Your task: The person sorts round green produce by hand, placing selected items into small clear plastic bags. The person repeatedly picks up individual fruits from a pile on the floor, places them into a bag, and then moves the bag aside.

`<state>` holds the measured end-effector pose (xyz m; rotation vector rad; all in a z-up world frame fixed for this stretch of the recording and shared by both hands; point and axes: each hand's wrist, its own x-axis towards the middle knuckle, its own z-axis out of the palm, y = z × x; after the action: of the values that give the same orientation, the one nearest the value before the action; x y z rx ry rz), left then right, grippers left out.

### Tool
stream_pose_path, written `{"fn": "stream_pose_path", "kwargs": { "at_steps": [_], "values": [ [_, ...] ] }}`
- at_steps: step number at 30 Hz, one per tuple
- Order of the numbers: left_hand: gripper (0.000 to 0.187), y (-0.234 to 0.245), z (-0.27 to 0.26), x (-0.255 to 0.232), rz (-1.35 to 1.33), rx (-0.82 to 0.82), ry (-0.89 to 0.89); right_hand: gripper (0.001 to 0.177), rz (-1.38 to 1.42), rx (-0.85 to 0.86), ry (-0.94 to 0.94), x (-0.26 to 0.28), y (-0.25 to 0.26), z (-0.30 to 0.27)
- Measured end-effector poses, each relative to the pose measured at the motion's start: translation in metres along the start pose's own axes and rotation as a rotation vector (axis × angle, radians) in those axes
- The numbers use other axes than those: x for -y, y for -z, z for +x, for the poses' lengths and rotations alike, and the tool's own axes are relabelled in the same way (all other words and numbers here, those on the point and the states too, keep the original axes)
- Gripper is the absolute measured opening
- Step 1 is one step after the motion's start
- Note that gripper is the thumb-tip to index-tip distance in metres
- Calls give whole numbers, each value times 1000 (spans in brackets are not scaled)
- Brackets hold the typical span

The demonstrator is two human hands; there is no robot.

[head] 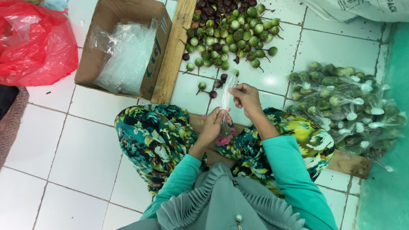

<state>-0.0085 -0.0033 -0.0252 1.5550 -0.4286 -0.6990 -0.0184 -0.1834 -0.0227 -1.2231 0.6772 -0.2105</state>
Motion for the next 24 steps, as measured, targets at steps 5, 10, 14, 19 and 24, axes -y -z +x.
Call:
{"fn": "stream_pose_path", "kwargs": {
  "at_steps": [5,10,14,19,24],
  "values": [
    [30,-6,0,1,-184,-16,55,19,40,31,14,26,3,-9],
    [33,-1,6,18,-240,-49,79,38,-93,308,-97,13,-5,-20],
    [32,2,8,21,-167,-34,89,14,-73,166,-71,3,-1,-10],
    [32,5,-1,-6,-146,-11,119,11,-43,16,-22,23,5,-8],
    [24,10,-2,-2,-233,-54,195,16,60,-123,60,45,21,-4]
  ]
}}
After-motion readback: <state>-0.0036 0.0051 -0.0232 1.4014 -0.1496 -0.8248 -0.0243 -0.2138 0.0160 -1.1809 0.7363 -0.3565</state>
